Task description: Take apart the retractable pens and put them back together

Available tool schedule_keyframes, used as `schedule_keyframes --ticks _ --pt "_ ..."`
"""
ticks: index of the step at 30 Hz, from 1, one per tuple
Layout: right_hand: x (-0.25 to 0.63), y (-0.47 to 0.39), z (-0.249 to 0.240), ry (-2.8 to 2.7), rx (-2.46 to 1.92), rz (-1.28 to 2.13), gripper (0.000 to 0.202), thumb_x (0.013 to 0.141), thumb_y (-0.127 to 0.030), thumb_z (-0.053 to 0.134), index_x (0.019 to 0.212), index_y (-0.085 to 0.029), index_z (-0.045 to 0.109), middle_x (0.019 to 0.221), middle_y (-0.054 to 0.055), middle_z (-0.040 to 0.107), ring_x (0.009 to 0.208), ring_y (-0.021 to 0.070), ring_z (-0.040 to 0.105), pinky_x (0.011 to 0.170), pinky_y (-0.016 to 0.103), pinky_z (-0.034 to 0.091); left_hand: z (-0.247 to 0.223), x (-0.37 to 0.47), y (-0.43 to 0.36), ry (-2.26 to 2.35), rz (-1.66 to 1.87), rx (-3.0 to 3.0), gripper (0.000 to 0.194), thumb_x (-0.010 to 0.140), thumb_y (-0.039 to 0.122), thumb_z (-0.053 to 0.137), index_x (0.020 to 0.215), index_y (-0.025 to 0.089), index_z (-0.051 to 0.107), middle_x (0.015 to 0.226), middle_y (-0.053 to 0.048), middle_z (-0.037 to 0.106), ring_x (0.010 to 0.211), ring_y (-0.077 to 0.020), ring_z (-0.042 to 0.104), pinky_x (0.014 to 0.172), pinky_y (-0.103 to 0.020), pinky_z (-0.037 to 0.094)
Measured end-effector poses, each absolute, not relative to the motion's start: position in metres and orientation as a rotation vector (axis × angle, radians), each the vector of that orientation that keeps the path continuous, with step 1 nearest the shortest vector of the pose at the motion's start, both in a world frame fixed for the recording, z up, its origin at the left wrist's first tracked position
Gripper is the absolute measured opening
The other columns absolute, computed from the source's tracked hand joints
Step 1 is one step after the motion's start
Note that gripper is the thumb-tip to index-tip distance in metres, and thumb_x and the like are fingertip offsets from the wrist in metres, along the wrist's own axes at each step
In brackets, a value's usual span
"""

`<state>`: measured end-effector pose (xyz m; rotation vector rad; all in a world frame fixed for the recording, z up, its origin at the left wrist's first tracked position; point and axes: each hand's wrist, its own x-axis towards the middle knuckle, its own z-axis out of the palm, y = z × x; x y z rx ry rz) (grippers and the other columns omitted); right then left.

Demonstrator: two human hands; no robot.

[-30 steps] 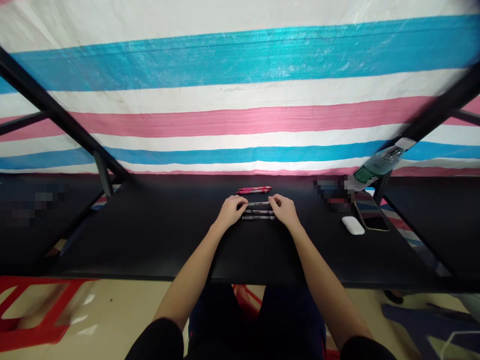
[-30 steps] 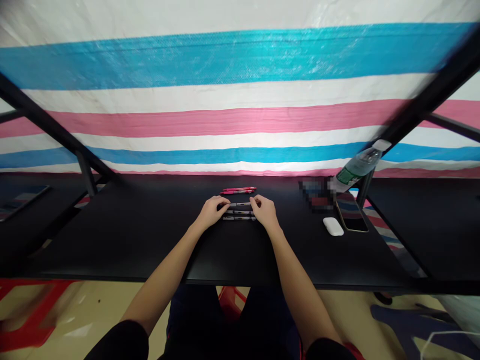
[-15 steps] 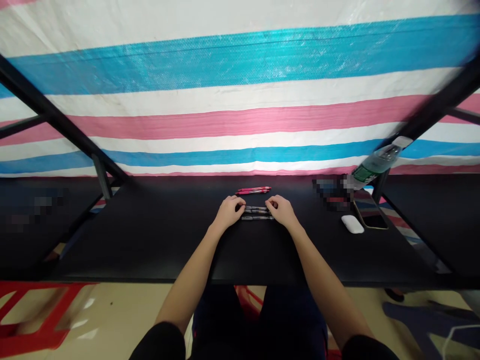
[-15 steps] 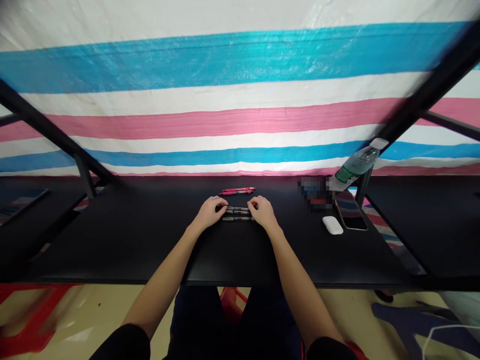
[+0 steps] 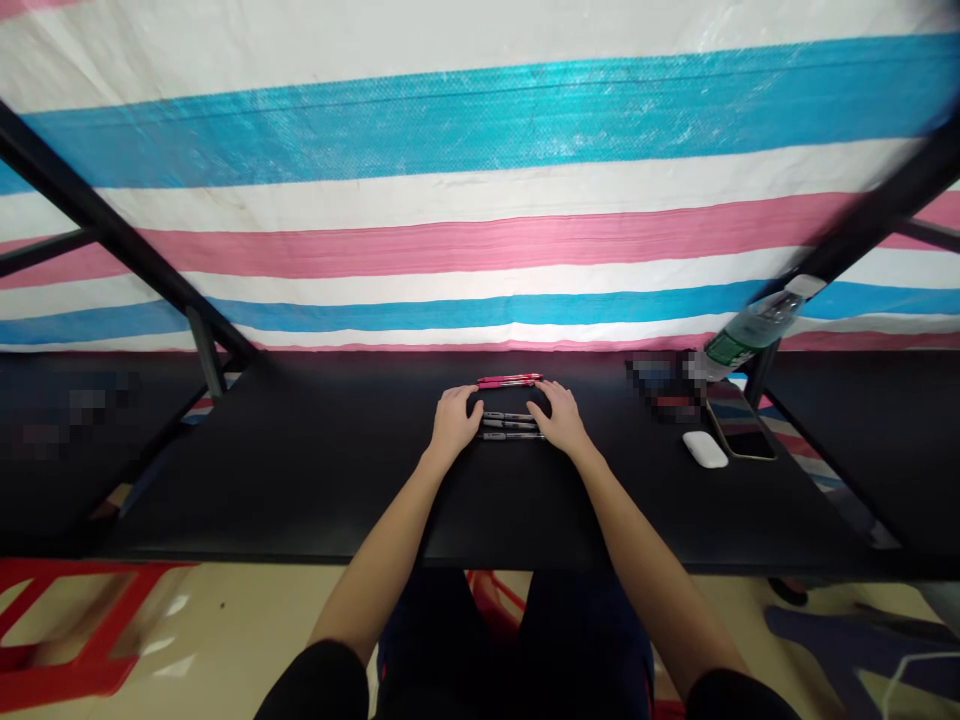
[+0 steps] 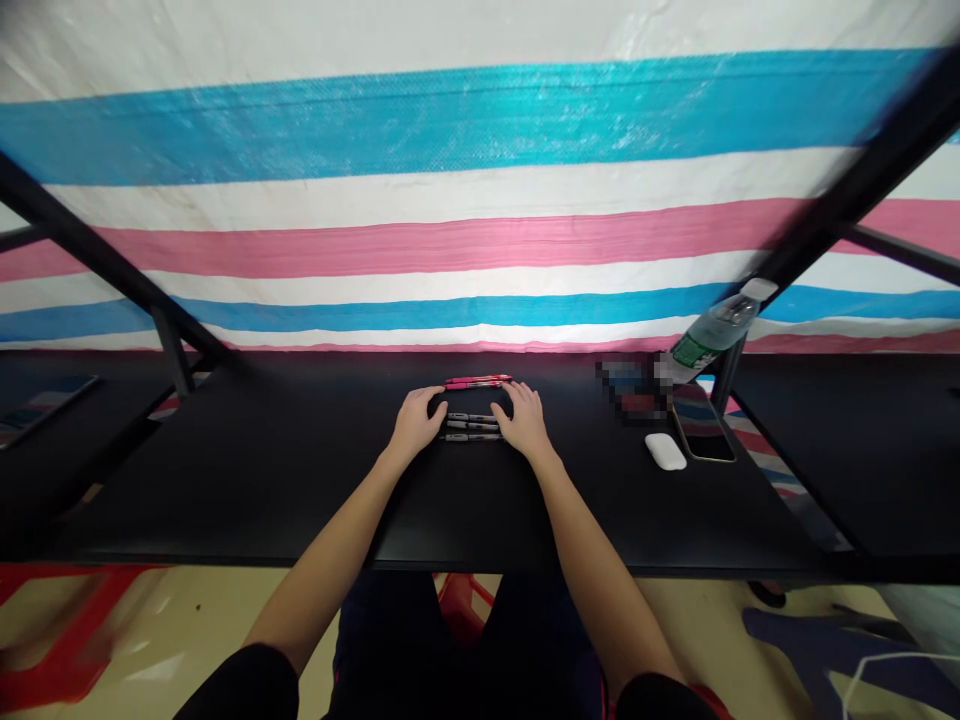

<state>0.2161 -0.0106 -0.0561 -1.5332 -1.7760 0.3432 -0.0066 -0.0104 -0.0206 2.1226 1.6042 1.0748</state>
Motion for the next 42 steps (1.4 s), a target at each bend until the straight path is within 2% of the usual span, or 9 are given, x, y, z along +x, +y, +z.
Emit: schedule_keyframes --ticks 12,15,20,24,29,31,35,38,42 --pt "0.218 -0.009 -0.052 -1.786 -1.496 0.38 0.041 0.087 -0.041 0.049 0.121 -0.022 0.061 0.132 0.013 0.059 0.132 0.0339 0.044 0.111 0.061 0.025 -0.02 -0.004 -0.012 1.599 1.088 2.142 0.025 0.083 0.02 0.057 0.106 0.019 0.067 0.111 -0.011 0.069 0.109 -0.0298 0.058 0.096 -0.047 0.045" --pt "0.219 -0.011 -0.045 -1.706 -1.379 0.433 0.037 0.086 -0.039 0.051 0.115 -0.02 0.063 0.124 0.015 0.062 0.123 0.0311 0.053 0.109 0.054 0.034 -0.018 -0.003 -0.013 1.592 1.113 2.111 0.024 0.083 0.019 0.056 0.105 0.019 0.067 0.109 -0.01 0.069 0.106 -0.0291 0.059 0.095 -0.046 0.046" --pt "0.217 -0.01 -0.04 -1.363 -1.222 0.705 0.035 0.08 -0.042 0.06 0.107 -0.019 0.063 0.115 0.015 0.06 0.104 0.0261 0.064 0.094 0.044 0.052 -0.012 -0.005 -0.013 1.552 1.219 1.997 0.021 0.081 0.014 0.057 0.098 0.019 0.068 0.103 -0.008 0.068 0.099 -0.0244 0.061 0.092 -0.042 0.048" --pt "0.213 -0.01 -0.037 -1.098 -1.179 0.919 0.033 0.07 -0.045 0.072 0.089 -0.019 0.064 0.095 0.009 0.066 0.086 0.0239 0.069 0.087 0.044 0.055 -0.01 -0.005 -0.011 1.448 1.326 1.789 0.017 0.079 0.016 0.06 0.093 0.018 0.069 0.094 -0.006 0.068 0.086 -0.0181 0.064 0.085 -0.034 0.052" --pt "0.212 -0.015 -0.025 -0.971 -1.069 1.139 0.033 0.066 -0.045 0.077 0.083 -0.019 0.068 0.069 0.002 0.066 0.069 0.0194 0.067 0.072 0.038 0.058 -0.009 -0.002 -0.011 1.284 1.329 1.524 0.017 0.077 0.029 0.067 0.086 0.016 0.07 0.087 -0.006 0.071 0.08 -0.0177 0.065 0.08 -0.032 0.053" --pt "0.212 -0.017 -0.02 -0.94 -1.057 1.179 0.034 0.066 -0.046 0.077 0.083 -0.018 0.069 0.063 0.001 0.065 0.059 0.016 0.063 0.059 0.032 0.055 -0.007 0.0 -0.012 1.24 1.31 1.479 0.02 0.077 0.033 0.068 0.086 0.016 0.071 0.088 -0.006 0.072 0.081 -0.0184 0.066 0.081 -0.033 0.053" --pt "0.213 -0.019 -0.014 -0.929 -1.05 1.217 0.034 0.067 -0.048 0.075 0.082 -0.017 0.068 0.053 -0.003 0.056 0.044 0.0091 0.049 0.039 0.022 0.037 -0.005 0.002 -0.014 1.178 1.3 1.474 0.023 0.078 0.037 0.067 0.087 0.016 0.071 0.089 -0.006 0.072 0.084 -0.0198 0.067 0.082 -0.033 0.053" --pt "0.213 -0.018 -0.013 -0.907 -1.043 1.206 0.033 0.068 -0.048 0.075 0.079 -0.017 0.068 0.05 -0.005 0.05 0.041 0.0064 0.042 0.036 0.02 0.03 -0.006 0.001 -0.013 1.225 1.27 1.571 0.024 0.082 0.037 0.063 0.092 0.017 0.07 0.093 -0.006 0.073 0.084 -0.0198 0.067 0.082 -0.033 0.052" --pt "0.216 -0.016 -0.013 -0.793 -1.017 1.199 0.032 0.067 -0.047 0.075 0.076 -0.018 0.067 0.052 -0.006 0.046 0.043 0.0071 0.044 0.038 0.02 0.032 -0.008 0.0 -0.015 1.338 1.134 1.849 0.029 0.085 0.034 0.059 0.108 0.018 0.067 0.09 -0.006 0.073 0.087 -0.0213 0.066 0.086 -0.036 0.05"
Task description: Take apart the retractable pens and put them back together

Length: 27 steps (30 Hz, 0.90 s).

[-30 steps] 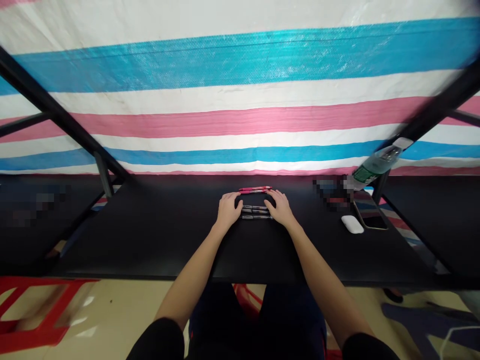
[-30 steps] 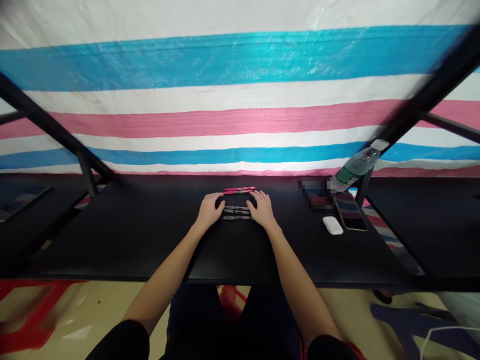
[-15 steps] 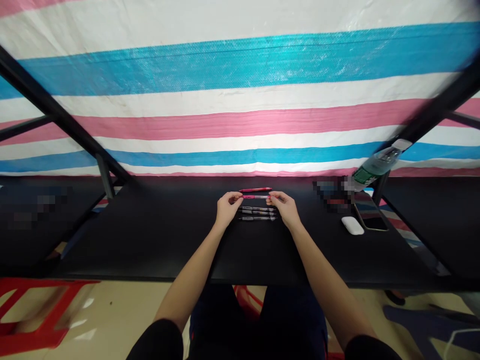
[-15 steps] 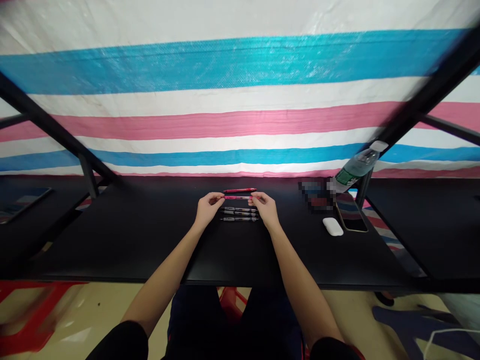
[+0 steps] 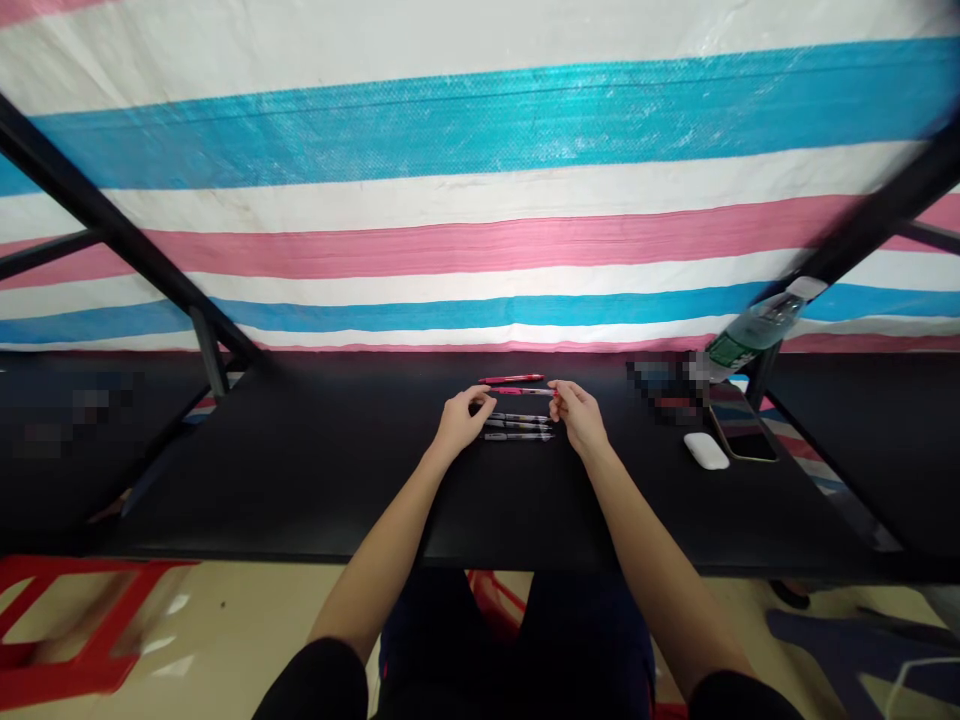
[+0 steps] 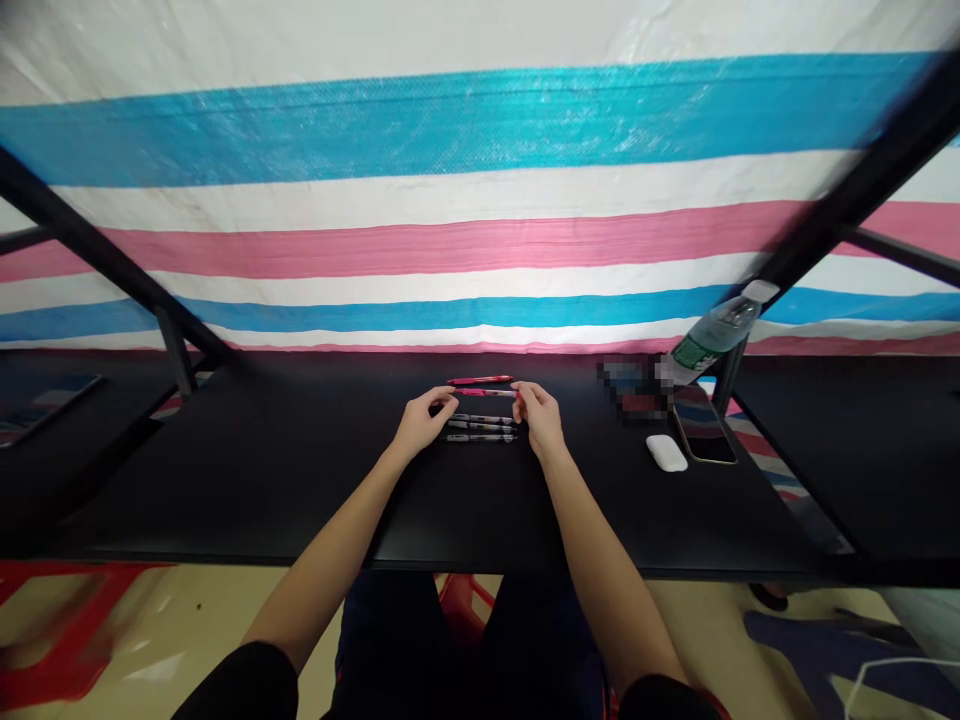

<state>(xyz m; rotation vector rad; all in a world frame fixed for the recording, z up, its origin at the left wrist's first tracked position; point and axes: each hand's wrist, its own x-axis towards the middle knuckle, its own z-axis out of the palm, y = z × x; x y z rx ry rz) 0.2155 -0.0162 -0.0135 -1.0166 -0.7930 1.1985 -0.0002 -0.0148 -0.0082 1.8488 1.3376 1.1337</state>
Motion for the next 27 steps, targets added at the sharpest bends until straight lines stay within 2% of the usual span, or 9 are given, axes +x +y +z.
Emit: schedule_keyframes --ticks 3,7,10,18,20,22,25,27 --pt "0.2182 -0.0153 -0.0131 -0.73 -1.003 1.182 0.029 0.068 -0.045 0.074 0.078 -0.018 0.067 0.053 -0.006 0.044 0.044 0.007 0.044 0.039 0.021 0.033 -0.0065 0.0007 -0.0177 1.347 1.006 2.045 0.03 0.084 0.033 0.06 0.11 0.019 0.066 0.085 -0.005 0.073 0.087 -0.0224 0.063 0.084 -0.036 0.048" --pt "0.2191 -0.0156 -0.0117 -0.726 -1.004 1.182 0.027 0.069 -0.042 0.073 0.078 -0.018 0.066 0.052 -0.006 0.044 0.045 0.0073 0.043 0.04 0.021 0.033 -0.0037 0.0017 -0.0195 1.301 0.888 2.184 0.019 0.087 0.03 0.056 0.09 0.02 0.071 0.081 -0.005 0.072 0.079 -0.0205 0.06 0.075 -0.033 0.046" --pt "0.2179 -0.0161 -0.0114 -0.74 -1.011 1.188 0.026 0.071 -0.042 0.071 0.078 -0.018 0.066 0.052 -0.006 0.044 0.045 0.0076 0.043 0.04 0.021 0.034 -0.0033 0.0016 -0.0192 1.292 0.819 2.231 0.022 0.088 0.027 0.052 0.079 0.02 0.071 0.081 -0.005 0.071 0.077 -0.0202 0.058 0.073 -0.033 0.043" --pt "0.2172 -0.0164 -0.0126 -0.762 -1.018 1.208 0.029 0.07 -0.045 0.073 0.077 -0.018 0.066 0.051 -0.006 0.045 0.046 0.0075 0.044 0.041 0.021 0.035 -0.0046 0.0014 -0.0189 1.306 0.841 2.228 0.024 0.088 0.024 0.051 0.074 0.02 0.07 0.079 -0.005 0.07 0.078 -0.0204 0.06 0.075 -0.033 0.042" --pt "0.2173 -0.0168 -0.0119 -0.77 -0.999 1.211 0.028 0.07 -0.045 0.074 0.078 -0.019 0.067 0.052 -0.006 0.045 0.046 0.0075 0.044 0.041 0.021 0.035 -0.0062 -0.0001 -0.0176 1.398 0.93 2.162 0.021 0.087 0.023 0.051 0.076 0.019 0.068 0.078 -0.005 0.069 0.076 -0.0195 0.06 0.073 -0.032 0.043" --pt "0.2169 -0.0174 -0.0108 -0.776 -0.974 1.221 0.028 0.069 -0.044 0.074 0.079 -0.019 0.067 0.053 -0.006 0.045 0.047 0.0077 0.044 0.042 0.021 0.035 -0.0083 -0.0018 -0.0157 1.468 1.039 2.054 0.014 0.085 0.024 0.054 0.087 0.019 0.067 0.077 -0.004 0.068 0.073 -0.0181 0.059 0.071 -0.031 0.044" --pt "0.2153 -0.0188 -0.0095 -0.815 -0.941 1.26 0.027 0.069 -0.043 0.074 0.082 -0.019 0.068 0.054 -0.005 0.045 0.048 0.0083 0.044 0.043 0.022 0.036 -0.0104 -0.0027 -0.0131 1.414 1.167 1.871 0.028 0.082 0.028 0.061 0.109 0.02 0.061 0.083 -0.003 0.067 0.075 -0.0165 0.061 0.071 -0.029 0.046" --pt "0.2142 -0.0197 -0.0095 -0.86 -0.94 1.289 0.027 0.07 -0.043 0.074 0.083 -0.02 0.068 0.055 -0.005 0.047 0.048 0.0084 0.044 0.045 0.022 0.035 -0.0099 -0.0017 -0.0124 1.303 1.215 1.785 0.033 0.08 0.029 0.063 0.112 0.02 0.06 0.087 -0.003 0.068 0.078 -0.0161 0.062 0.072 -0.028 0.047"
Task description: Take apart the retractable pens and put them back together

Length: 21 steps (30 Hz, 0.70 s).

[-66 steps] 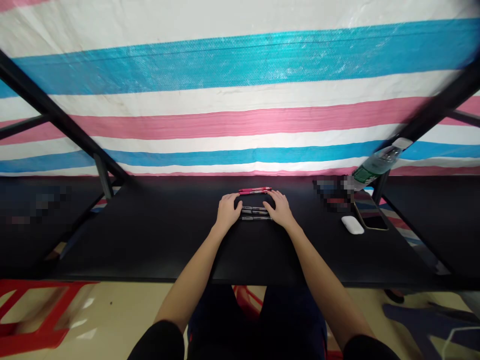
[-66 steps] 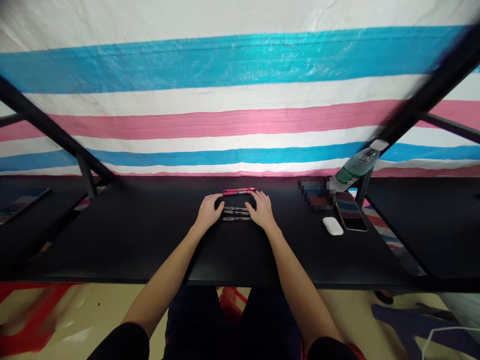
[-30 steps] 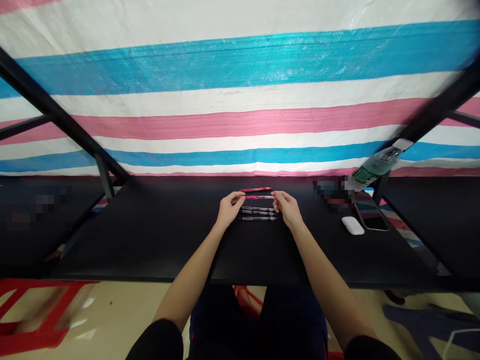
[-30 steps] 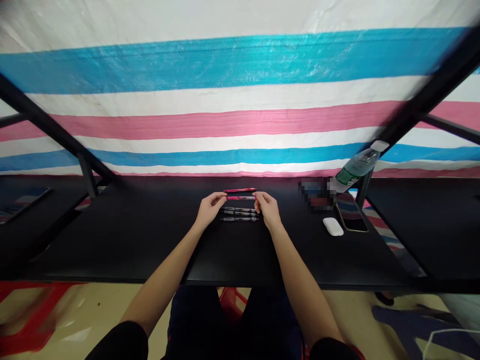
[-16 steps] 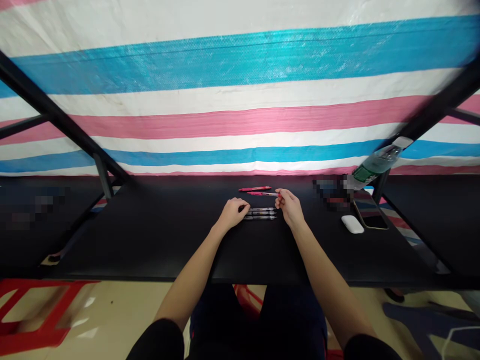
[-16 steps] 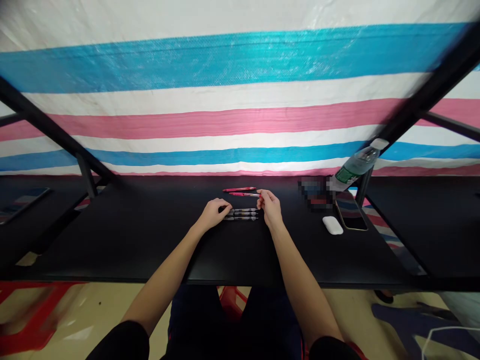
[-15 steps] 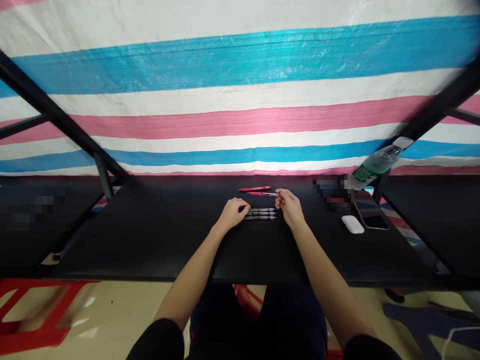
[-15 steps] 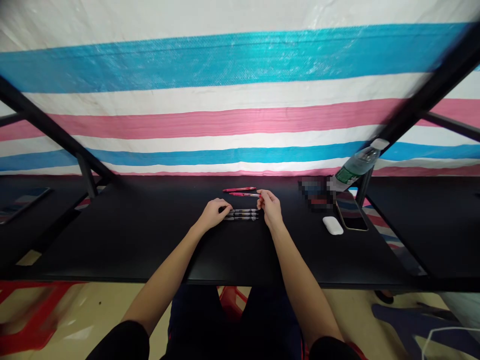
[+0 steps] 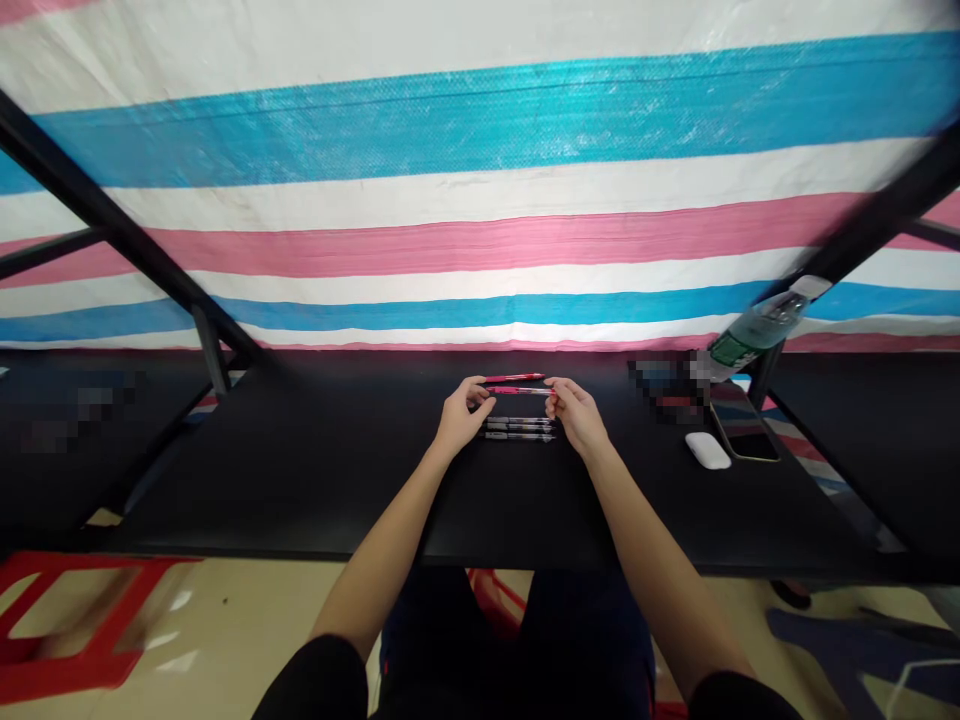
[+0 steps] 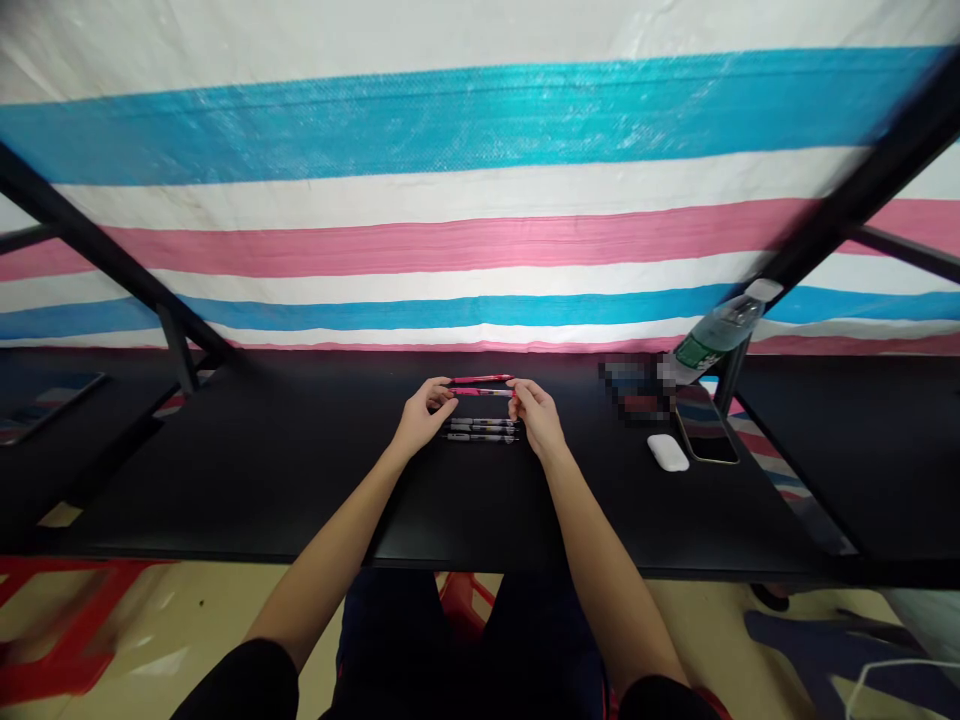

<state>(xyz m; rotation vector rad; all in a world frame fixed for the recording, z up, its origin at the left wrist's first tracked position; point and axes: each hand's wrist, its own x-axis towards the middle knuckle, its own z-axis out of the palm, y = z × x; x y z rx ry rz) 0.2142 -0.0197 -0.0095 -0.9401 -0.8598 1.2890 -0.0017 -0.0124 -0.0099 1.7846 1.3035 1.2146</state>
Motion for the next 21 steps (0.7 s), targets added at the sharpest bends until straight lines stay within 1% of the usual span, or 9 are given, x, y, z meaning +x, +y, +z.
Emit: schedule_keyframes --ticks 3,5,10,17,19,21 --pt "0.213 -0.021 -0.01 -0.919 -0.964 1.312 0.028 0.072 -0.044 0.072 0.085 -0.02 0.068 0.055 -0.005 0.049 0.048 0.0082 0.045 0.046 0.022 0.035 -0.006 0.0 -0.013 1.2 1.226 1.723 0.02 0.081 0.03 0.062 0.098 0.019 0.065 0.089 -0.004 0.069 0.079 -0.0159 0.063 0.073 -0.028 0.048" --pt "0.213 -0.021 -0.011 -0.938 -0.974 1.32 0.03 0.073 -0.046 0.072 0.086 -0.019 0.068 0.056 -0.005 0.049 0.049 0.0083 0.045 0.047 0.023 0.035 -0.003 0.001 -0.014 1.202 1.216 1.703 0.016 0.082 0.031 0.061 0.089 0.018 0.067 0.088 -0.004 0.069 0.077 -0.0157 0.063 0.073 -0.028 0.048" --pt "0.212 -0.022 -0.01 -0.979 -0.974 1.317 0.032 0.072 -0.047 0.073 0.087 -0.02 0.067 0.057 -0.005 0.051 0.049 0.0092 0.045 0.048 0.024 0.036 -0.001 0.0 -0.014 1.22 1.213 1.664 0.017 0.083 0.033 0.059 0.087 0.018 0.066 0.085 -0.003 0.069 0.074 -0.0158 0.062 0.073 -0.029 0.049" --pt "0.211 -0.022 -0.009 -1.005 -0.949 1.295 0.029 0.073 -0.045 0.072 0.088 -0.021 0.067 0.055 -0.005 0.049 0.051 0.0095 0.042 0.05 0.024 0.035 -0.002 0.001 -0.015 1.154 1.21 1.656 0.019 0.086 0.034 0.056 0.091 0.017 0.064 0.073 -0.002 0.065 0.071 -0.0155 0.062 0.072 -0.028 0.049" --pt "0.21 -0.023 -0.008 -1.005 -0.938 1.285 0.028 0.073 -0.044 0.072 0.087 -0.021 0.067 0.055 -0.005 0.047 0.051 0.0098 0.042 0.051 0.025 0.034 0.0 0.001 -0.017 1.151 1.207 1.664 0.021 0.086 0.036 0.056 0.086 0.017 0.064 0.071 -0.001 0.065 0.07 -0.0152 0.062 0.071 -0.028 0.048" --pt "0.21 -0.023 -0.006 -1.018 -0.912 1.289 0.027 0.073 -0.044 0.073 0.087 -0.021 0.067 0.056 -0.005 0.046 0.053 0.0102 0.042 0.052 0.025 0.035 0.002 0.001 -0.018 1.179 1.201 1.669 0.026 0.087 0.04 0.055 0.076 0.017 0.063 0.068 -0.001 0.065 0.067 -0.0145 0.06 0.07 -0.027 0.048"
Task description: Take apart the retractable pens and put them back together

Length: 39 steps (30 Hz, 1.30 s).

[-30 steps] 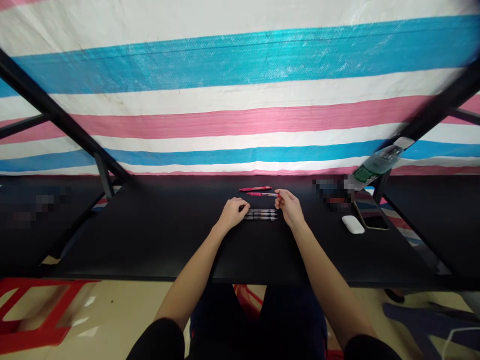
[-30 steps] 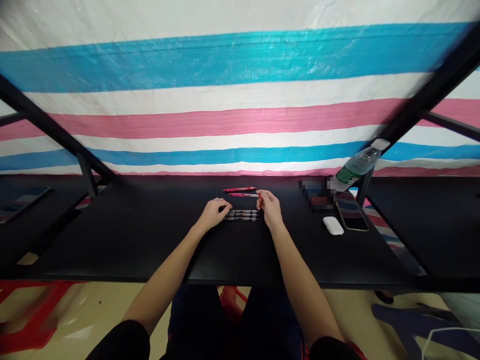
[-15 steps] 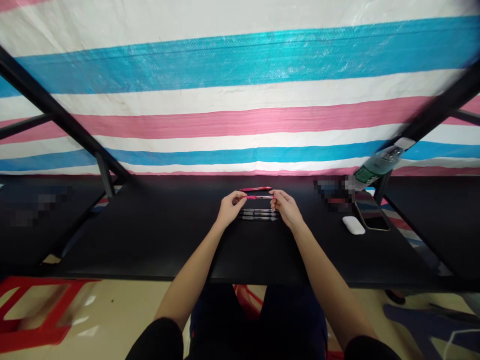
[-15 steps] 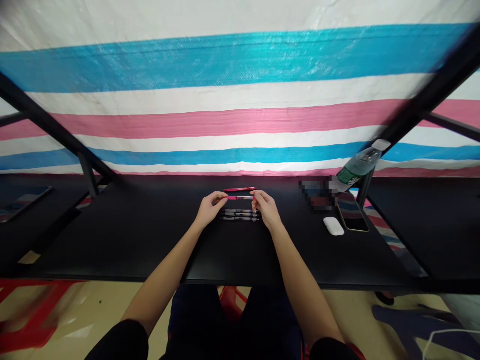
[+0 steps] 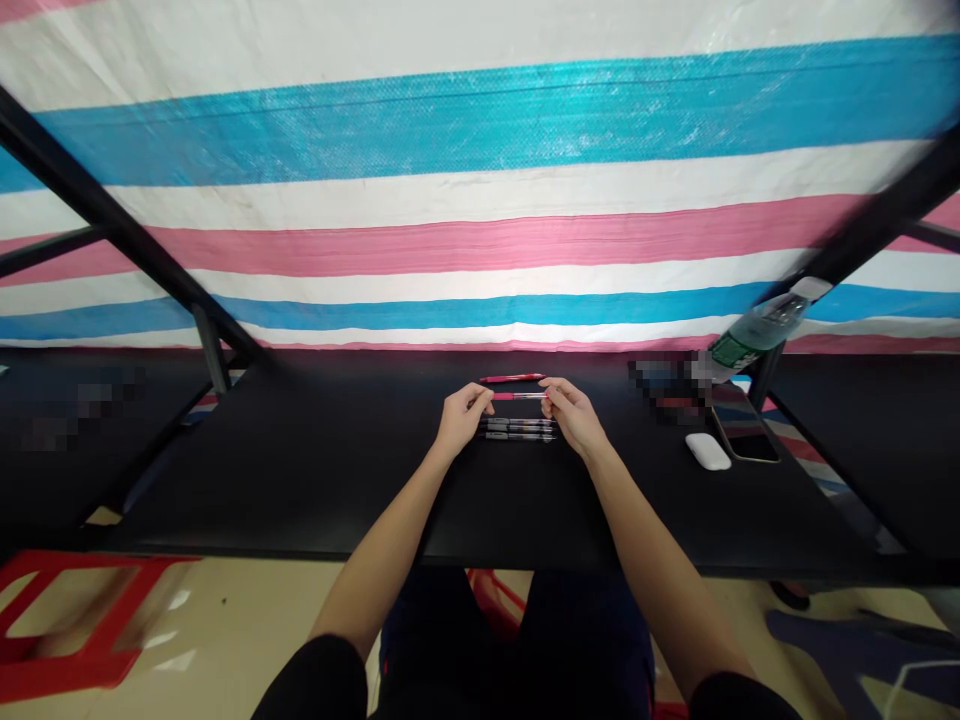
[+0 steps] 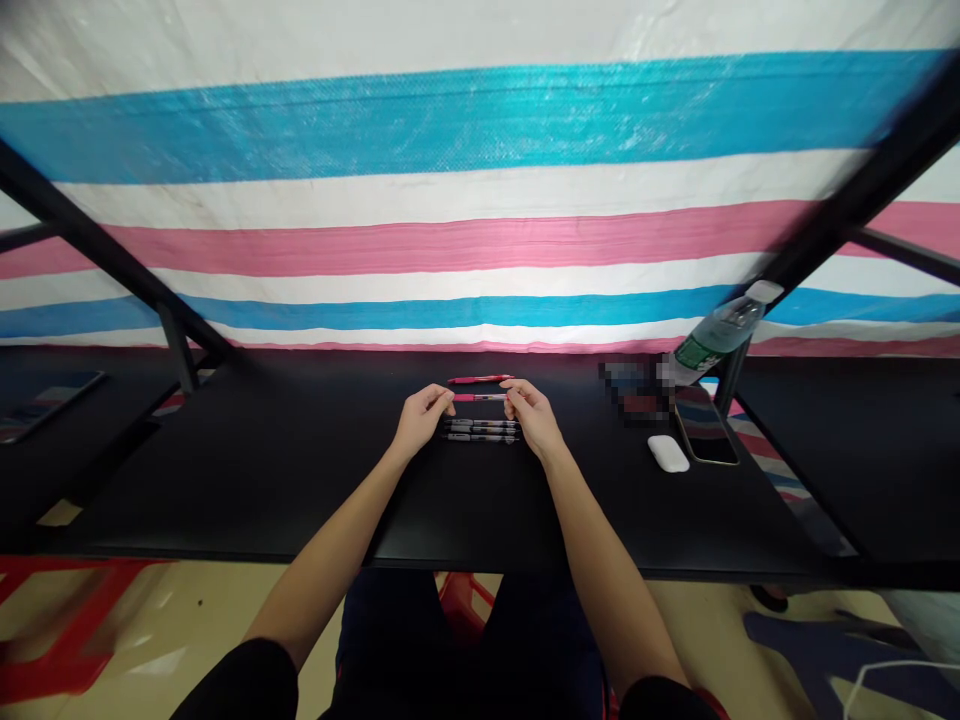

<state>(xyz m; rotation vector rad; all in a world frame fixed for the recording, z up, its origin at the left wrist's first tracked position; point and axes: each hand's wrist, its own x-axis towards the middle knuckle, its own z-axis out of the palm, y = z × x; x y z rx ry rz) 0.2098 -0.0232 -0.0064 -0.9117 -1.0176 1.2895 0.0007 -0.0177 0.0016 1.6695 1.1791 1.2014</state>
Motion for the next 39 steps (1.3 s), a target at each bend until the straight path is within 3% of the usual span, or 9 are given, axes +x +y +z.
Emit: schedule_keyframes --ticks 5,11,16,21,29,34,39 --pt "0.208 -0.025 -0.005 -1.052 -0.847 1.323 0.025 0.077 -0.042 0.072 0.091 -0.022 0.068 0.06 -0.004 0.048 0.058 0.0112 0.044 0.056 0.026 0.039 0.003 0.001 -0.018 1.25 1.192 1.564 0.043 0.09 0.049 0.048 0.061 0.017 0.057 0.055 -0.001 0.06 0.057 -0.0135 0.057 0.065 -0.027 0.047" --pt "0.21 -0.023 -0.008 -1.031 -0.815 1.309 0.023 0.077 -0.041 0.072 0.091 -0.022 0.069 0.062 -0.003 0.049 0.059 0.0107 0.045 0.055 0.025 0.04 0.003 0.005 -0.018 1.072 1.21 1.519 0.03 0.081 0.038 0.064 0.101 0.017 0.061 0.08 -0.003 0.067 0.072 -0.0145 0.064 0.071 -0.028 0.05" --pt "0.211 -0.024 -0.007 -1.012 -0.817 1.311 0.024 0.079 -0.039 0.071 0.095 -0.022 0.069 0.063 -0.003 0.049 0.06 0.0111 0.047 0.057 0.026 0.043 0.0 0.004 -0.018 1.044 1.188 1.546 0.019 0.083 0.035 0.063 0.089 0.017 0.063 0.081 -0.004 0.068 0.077 -0.0173 0.065 0.076 -0.031 0.052" --pt "0.21 -0.025 -0.002 -0.955 -0.818 1.389 0.029 0.076 -0.037 0.072 0.1 -0.02 0.069 0.069 0.0 0.056 0.064 0.013 0.051 0.062 0.029 0.046 0.003 0.004 -0.018 1.113 1.168 1.556 0.037 0.086 0.048 0.055 0.068 0.016 0.062 0.065 -0.003 0.065 0.063 -0.0151 0.061 0.068 -0.029 0.051" --pt "0.207 -0.028 0.002 -0.93 -0.798 1.471 0.031 0.073 -0.041 0.074 0.095 -0.018 0.071 0.07 0.003 0.061 0.07 0.0161 0.058 0.063 0.03 0.048 0.004 0.005 -0.019 1.13 1.157 1.56 0.037 0.086 0.049 0.055 0.073 0.016 0.064 0.065 -0.003 0.066 0.062 -0.0145 0.061 0.066 -0.028 0.051" --pt "0.209 -0.028 0.002 -0.908 -0.785 1.484 0.025 0.074 -0.038 0.072 0.092 -0.02 0.069 0.072 0.003 0.061 0.072 0.0166 0.058 0.06 0.029 0.047 0.002 0.005 -0.018 1.02 1.189 1.477 0.033 0.081 0.038 0.064 0.105 0.016 0.063 0.085 -0.006 0.071 0.079 -0.0172 0.067 0.077 -0.032 0.054" --pt "0.21 -0.027 0.001 -0.915 -0.775 1.502 0.021 0.075 -0.036 0.069 0.089 -0.02 0.065 0.073 0.002 0.06 0.072 0.0175 0.058 0.06 0.029 0.048 0.002 0.005 -0.018 1.04 1.212 1.525 0.026 0.084 0.042 0.059 0.085 0.016 0.061 0.076 -0.005 0.069 0.07 -0.015 0.065 0.073 -0.031 0.053"
